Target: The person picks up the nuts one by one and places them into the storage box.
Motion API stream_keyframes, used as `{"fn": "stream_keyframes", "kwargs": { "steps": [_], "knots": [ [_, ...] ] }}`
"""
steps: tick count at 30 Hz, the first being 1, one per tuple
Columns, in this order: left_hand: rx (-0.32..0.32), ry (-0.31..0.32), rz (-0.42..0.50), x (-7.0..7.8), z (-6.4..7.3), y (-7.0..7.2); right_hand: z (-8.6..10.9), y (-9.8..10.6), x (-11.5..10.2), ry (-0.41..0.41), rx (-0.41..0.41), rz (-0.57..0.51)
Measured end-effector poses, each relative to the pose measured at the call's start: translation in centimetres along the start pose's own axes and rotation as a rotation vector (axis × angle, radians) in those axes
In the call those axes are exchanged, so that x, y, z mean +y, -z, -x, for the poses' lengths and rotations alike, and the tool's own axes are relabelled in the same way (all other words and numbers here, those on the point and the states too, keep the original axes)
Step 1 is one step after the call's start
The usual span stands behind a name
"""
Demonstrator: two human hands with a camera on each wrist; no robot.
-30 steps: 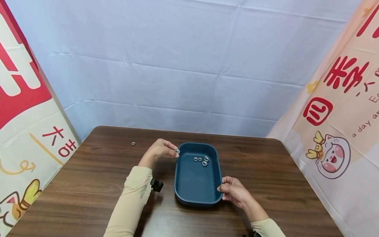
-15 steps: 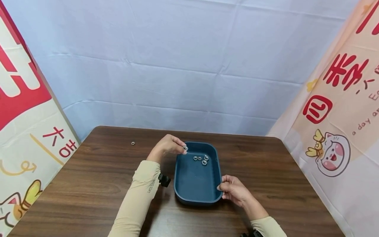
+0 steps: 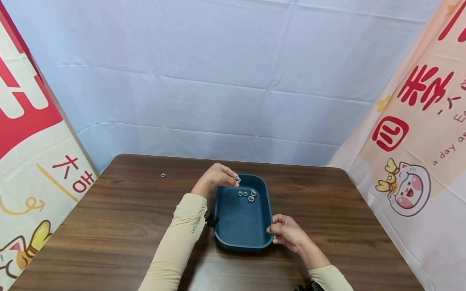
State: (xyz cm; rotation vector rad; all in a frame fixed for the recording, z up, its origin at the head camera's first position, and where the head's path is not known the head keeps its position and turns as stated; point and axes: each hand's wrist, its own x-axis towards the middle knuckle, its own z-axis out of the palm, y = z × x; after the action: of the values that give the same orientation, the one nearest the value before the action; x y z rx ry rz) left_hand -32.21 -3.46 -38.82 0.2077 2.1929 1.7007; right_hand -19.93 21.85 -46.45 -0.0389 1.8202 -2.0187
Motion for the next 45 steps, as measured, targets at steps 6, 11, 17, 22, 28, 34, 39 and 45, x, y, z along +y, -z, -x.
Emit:
{"fn": "stream_keyframes", "kwargs": {
  "steps": [6, 11, 17, 22, 28, 34, 39, 45],
  "knots": [
    [0.042, 0.018, 0.004, 0.0, -0.8, -1.4, 0.0, 0.0, -0.1, 0.003, 0.003, -0.002],
    [0.048, 0.071, 0.044, -0.1, -1.4, -2.1, 0.0, 0.0, -0.1, 0.004, -0.003, -0.003],
    [0.067, 0.147, 0.056, -0.4, -1.9, -2.9, 0.0, 0.0, -0.1, 0.003, -0.004, -0.005],
    [0.111, 0.203, -0.076, -1.3, -2.8, -4.0, 0.0, 0.1, -0.1, 0.003, 0.001, -0.001],
    [0.134, 0.280, -0.281, -2.7, -4.2, -4.8, 0.0, 0.0, 0.0, 0.002, -0.010, -0.006],
    [0.107, 0.314, -0.309, -2.5, -4.1, -5.1, 0.1, -0.1, -0.1, -0.002, -0.006, 0.001],
    [0.118, 0.322, -0.290, -2.8, -4.0, -5.3, 0.0, 0.0, -0.1, -0.002, -0.006, -0.001],
    [0.142, 0.312, -0.359, -3.3, -3.8, -5.5, -0.1, -0.1, -0.1, 0.002, -0.015, -0.002]
  ]
}}
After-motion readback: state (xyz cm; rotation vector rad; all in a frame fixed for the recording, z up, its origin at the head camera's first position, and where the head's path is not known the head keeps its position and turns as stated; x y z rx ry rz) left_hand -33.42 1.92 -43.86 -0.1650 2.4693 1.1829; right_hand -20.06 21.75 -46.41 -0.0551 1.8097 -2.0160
